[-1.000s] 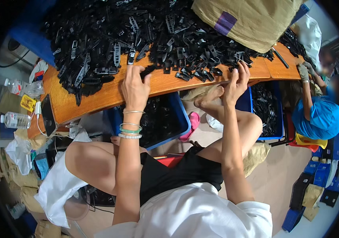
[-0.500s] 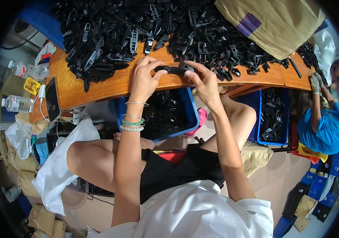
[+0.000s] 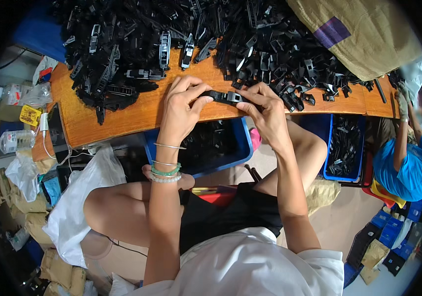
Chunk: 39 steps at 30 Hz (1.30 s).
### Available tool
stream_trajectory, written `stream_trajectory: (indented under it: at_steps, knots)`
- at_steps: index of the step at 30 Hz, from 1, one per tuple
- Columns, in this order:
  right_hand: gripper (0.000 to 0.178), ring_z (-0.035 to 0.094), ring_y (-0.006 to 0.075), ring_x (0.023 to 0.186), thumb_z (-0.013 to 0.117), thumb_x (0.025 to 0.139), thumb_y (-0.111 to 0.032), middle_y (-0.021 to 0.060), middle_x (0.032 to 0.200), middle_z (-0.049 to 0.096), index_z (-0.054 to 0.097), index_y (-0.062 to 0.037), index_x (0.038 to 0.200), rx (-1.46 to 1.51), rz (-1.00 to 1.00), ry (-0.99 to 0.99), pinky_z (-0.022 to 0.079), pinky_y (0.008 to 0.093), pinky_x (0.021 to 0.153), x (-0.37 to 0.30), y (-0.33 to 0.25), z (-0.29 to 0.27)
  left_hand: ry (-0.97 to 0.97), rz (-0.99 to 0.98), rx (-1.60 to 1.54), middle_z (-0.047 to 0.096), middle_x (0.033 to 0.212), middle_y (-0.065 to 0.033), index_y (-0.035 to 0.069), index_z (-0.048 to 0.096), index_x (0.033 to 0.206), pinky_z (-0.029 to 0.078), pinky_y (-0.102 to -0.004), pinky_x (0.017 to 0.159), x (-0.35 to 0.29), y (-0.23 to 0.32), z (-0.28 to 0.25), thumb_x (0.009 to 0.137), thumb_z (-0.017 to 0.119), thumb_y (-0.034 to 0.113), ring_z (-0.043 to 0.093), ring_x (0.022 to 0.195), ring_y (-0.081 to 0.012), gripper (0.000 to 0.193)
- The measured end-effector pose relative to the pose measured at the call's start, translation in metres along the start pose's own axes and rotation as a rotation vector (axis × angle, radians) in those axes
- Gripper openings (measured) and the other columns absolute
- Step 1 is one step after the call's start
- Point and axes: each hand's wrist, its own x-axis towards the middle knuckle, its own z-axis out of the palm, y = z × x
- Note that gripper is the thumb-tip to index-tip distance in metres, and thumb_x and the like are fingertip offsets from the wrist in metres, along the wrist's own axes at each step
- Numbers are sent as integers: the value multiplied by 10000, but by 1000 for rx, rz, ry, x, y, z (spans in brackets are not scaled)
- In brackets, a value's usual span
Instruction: The person assembles plastic components by taking pieces from the table, fitting them together by hand, and dropping the assembled parts into a blue bin.
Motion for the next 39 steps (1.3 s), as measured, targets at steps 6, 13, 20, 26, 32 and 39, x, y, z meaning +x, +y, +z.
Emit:
stream_trajectory:
  at_steps: [6, 13, 20, 26, 32, 39]
  knots:
    - [289, 560, 272, 807, 722, 728, -19, 122, 872, 576, 686, 27, 1011, -36, 23, -6, 451, 340, 751, -2, -5, 11, -74, 89, 82, 601, 933, -80, -21, 685, 958, 445, -317, 815, 3, 3, -2, 721, 745, 39, 562, 902, -232, 252]
    - [254, 601, 284, 845, 688, 787, -34, 140, 929, 597, 666, 19, 1034, 17, 26, -254, 476, 337, 735, -68, -18, -2, -2, -155, -155, 594, 856, -49, -33, 672, 993, 434, -208, 605, 18, -6, -9, 830, 703, 85, 543, 682, -76, 203]
    - [142, 565, 279, 805, 683, 745, 28, 118, 908, 572, 644, -8, 876, -323, -164, 397, 455, 364, 691, -31, -10, 9, 106, 34, 471, 621, 929, -186, -45, 659, 838, 510, -418, 675, 73, 16, 26, 813, 672, 142, 628, 741, -379, 189]
    - [157, 515, 280, 918, 707, 719, -46, 89, 994, 560, 638, -47, 859, -626, -229, 387, 388, 397, 772, 5, 11, 15, 123, 118, 685, 620, 880, -166, -27, 660, 795, 508, -437, 608, 80, 23, 21, 743, 665, 99, 653, 713, -340, 137]
    - [179, 566, 288, 873, 682, 757, 9, 122, 975, 618, 594, -30, 907, -330, -224, 460, 430, 368, 780, -20, 5, 16, 280, -296, 488, 562, 841, -153, 9, 575, 832, 466, -397, 707, -4, 26, 2, 806, 654, 104, 586, 807, -321, 126]
    - [215, 546, 133, 671, 497, 956, -60, 93, 821, 608, 605, -10, 1135, 46, 95, 365, 442, 269, 613, -27, -5, 24, 240, 6, 301, 520, 1001, -149, 34, 595, 1069, 465, -418, 730, -32, 30, 21, 807, 644, 44, 564, 894, -334, 266]
